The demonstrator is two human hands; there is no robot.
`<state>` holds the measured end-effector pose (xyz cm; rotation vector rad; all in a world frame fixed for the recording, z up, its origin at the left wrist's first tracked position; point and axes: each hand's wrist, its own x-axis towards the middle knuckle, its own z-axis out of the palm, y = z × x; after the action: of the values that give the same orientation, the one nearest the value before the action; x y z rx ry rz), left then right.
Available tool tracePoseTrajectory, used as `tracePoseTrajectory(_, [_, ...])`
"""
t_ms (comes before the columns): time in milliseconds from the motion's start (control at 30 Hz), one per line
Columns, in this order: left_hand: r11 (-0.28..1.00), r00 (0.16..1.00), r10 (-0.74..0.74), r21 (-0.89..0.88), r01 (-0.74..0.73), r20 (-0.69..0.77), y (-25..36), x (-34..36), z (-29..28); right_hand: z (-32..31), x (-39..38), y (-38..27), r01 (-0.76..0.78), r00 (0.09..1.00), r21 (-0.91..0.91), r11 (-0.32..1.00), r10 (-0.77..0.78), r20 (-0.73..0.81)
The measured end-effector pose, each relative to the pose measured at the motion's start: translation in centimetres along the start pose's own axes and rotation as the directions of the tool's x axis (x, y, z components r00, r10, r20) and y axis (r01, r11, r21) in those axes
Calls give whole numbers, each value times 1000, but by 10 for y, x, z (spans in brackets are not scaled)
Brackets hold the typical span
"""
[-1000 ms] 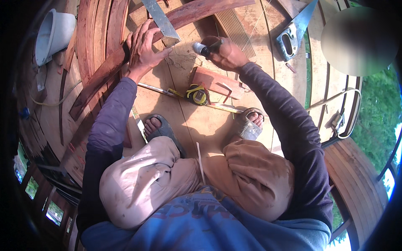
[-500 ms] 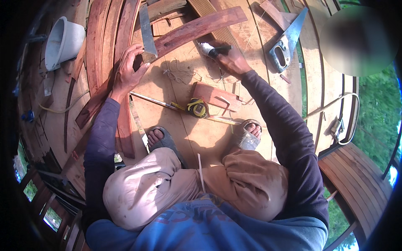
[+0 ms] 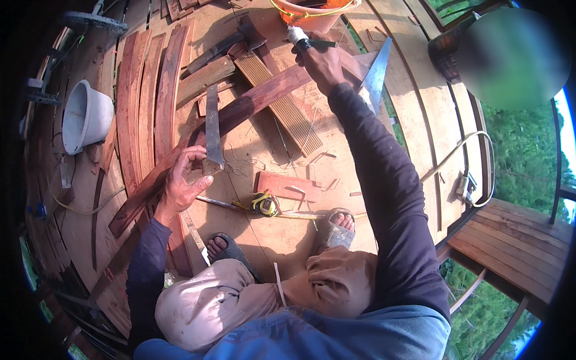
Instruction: The person measures and marks a wooden plank with a tape measure and pencil, then uses a hand saw to cut the plank. The person handles the plank and saw throughout the process.
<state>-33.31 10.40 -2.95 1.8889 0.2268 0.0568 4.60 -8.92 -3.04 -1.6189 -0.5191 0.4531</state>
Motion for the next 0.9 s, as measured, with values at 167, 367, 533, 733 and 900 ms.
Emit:
tracePoseTrajectory(167, [991,989,44,131,-25,-144,-6,13,-15,-11,117,-22,202,979,319,926,-181,-95])
tracePoseTrajectory(367, [905,911,224,420,-62,-346,-60,25,-66,17,80,14,85,996,63,994,-83,-26])
tracePoseTrajectory(533, [825,902,211,564,42,-376,-122,46,-108,55,-11,40,60,956,-218,974,6,293])
tracePoseTrajectory(733, [813,878,76,538,220,-473,-142,16,-93,106,-58,46,675,702,-537,506,-213,680])
tracePoseTrajectory(900, [750,876,-12,575,326,-482,-140,-56,-76,161,-64,59,780,593,-511,361,-164,788])
